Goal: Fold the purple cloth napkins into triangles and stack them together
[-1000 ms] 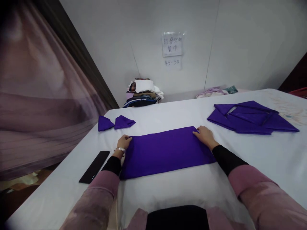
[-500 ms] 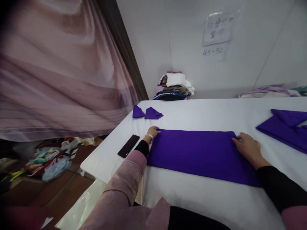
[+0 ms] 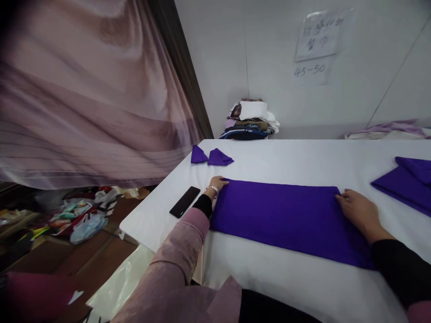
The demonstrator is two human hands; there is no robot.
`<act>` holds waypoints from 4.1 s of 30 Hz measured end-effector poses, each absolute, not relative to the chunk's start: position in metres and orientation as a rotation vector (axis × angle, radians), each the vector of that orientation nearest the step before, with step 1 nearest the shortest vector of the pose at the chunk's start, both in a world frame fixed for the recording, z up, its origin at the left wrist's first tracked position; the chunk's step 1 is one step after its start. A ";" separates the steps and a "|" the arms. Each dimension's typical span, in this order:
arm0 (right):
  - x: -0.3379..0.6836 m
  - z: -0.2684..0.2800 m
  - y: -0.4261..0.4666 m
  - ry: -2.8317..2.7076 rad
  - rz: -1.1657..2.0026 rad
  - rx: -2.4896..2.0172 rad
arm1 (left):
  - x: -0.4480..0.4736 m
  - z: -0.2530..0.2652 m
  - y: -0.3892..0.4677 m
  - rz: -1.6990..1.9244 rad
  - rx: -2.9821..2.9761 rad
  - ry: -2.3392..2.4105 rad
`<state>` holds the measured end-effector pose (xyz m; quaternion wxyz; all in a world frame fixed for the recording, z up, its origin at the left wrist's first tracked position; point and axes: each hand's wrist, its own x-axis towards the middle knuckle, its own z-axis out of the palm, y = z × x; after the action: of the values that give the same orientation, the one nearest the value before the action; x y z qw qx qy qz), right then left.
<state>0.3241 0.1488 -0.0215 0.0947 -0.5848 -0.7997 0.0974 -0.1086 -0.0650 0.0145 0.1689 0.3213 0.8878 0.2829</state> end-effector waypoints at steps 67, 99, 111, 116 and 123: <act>0.309 -0.017 0.141 -2.652 0.155 -1.571 | -0.018 0.002 -0.061 0.066 1.663 2.541; 0.352 -0.025 0.051 -2.682 0.050 -1.331 | -0.065 0.003 -0.079 0.070 1.431 2.714; 0.387 -0.045 0.060 -2.679 -0.075 -1.227 | 0.030 0.015 -0.118 0.218 1.920 2.410; 0.387 -0.044 0.062 -2.657 -0.045 -1.267 | 0.039 0.005 -0.155 0.128 1.865 2.421; 0.391 -0.039 0.060 -2.746 -0.020 -1.287 | -0.031 0.010 -0.205 -0.027 1.455 2.720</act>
<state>0.3907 0.0602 -0.0386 0.0545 -0.4237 -0.9041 -0.0065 -0.0315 -0.2046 0.0105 0.0284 0.4714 0.8814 -0.0088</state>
